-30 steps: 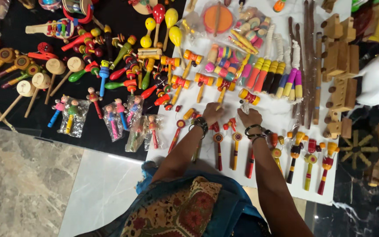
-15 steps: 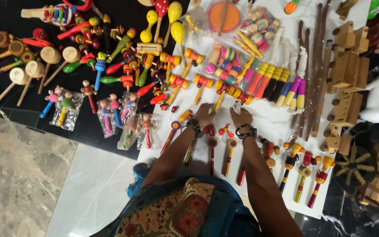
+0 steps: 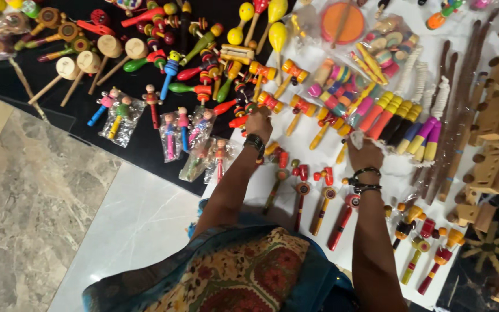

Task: The person wipes colorful wooden toys one at a time with a white cloth, picking each toy from a display table, rubbing its surfaces, and placing it back among the arranged toys. The person continues this pick-wipe-place cycle across many different toys throughout the clip.

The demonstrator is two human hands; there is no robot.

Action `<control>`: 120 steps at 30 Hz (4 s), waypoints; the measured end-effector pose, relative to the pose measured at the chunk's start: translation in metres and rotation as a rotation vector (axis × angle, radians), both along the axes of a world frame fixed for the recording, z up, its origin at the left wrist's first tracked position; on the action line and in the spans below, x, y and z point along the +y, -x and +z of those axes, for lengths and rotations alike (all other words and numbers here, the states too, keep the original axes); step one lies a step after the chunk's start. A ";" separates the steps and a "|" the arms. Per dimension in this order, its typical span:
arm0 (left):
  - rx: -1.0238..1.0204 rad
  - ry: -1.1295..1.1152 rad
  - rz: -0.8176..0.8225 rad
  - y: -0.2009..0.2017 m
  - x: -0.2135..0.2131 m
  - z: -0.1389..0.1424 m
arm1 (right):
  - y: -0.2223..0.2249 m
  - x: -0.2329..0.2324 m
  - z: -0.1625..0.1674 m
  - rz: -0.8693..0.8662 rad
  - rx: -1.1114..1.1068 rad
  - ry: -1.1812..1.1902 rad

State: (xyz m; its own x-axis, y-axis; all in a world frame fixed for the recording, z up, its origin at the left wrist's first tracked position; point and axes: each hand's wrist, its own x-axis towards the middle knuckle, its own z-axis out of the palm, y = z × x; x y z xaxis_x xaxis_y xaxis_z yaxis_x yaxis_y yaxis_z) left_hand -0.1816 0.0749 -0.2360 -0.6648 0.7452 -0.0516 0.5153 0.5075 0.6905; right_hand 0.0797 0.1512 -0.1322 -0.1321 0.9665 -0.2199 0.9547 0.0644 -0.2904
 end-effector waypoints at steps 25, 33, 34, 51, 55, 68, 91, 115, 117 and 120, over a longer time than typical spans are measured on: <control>-0.660 -0.582 -0.323 -0.005 0.009 0.062 | 0.085 -0.045 0.055 0.003 1.375 -0.419; -0.542 -0.674 -0.548 -0.048 -0.012 0.139 | 0.090 -0.072 0.138 0.382 0.704 -0.874; -0.526 -0.676 -0.551 -0.055 -0.017 0.145 | 0.088 -0.075 0.142 0.397 0.666 -0.894; -0.331 -0.852 -0.943 -0.101 -0.074 0.200 | -0.026 -0.054 0.193 0.047 1.326 0.280; -0.200 -0.948 -0.930 -0.105 -0.080 0.217 | -0.038 -0.061 0.187 0.084 1.326 -0.052; -0.219 -0.907 -0.563 -0.119 -0.115 0.260 | 0.010 -0.163 0.228 0.401 0.391 -1.134; -0.530 -0.984 -0.597 -0.135 -0.152 0.260 | 0.015 -0.187 0.226 0.341 0.819 -0.997; -0.107 -1.013 -0.449 -0.125 -0.145 0.266 | 0.026 -0.169 0.155 -0.015 1.734 -0.212; -0.196 -1.067 -0.468 -0.111 -0.145 0.269 | 0.023 -0.170 0.154 0.038 1.671 -0.284; -0.711 -1.076 -0.628 -0.102 -0.141 0.269 | 0.021 -0.175 0.145 0.158 1.585 -0.281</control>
State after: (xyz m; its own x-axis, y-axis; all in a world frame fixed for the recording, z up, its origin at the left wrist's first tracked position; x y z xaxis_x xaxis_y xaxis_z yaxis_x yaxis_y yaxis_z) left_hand -0.0797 -0.0658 0.0334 -0.2900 0.7899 0.5403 -0.1572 -0.5962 0.7873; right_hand 0.0587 -0.0237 0.0129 -0.1392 0.9060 0.3998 -0.2985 0.3465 -0.8893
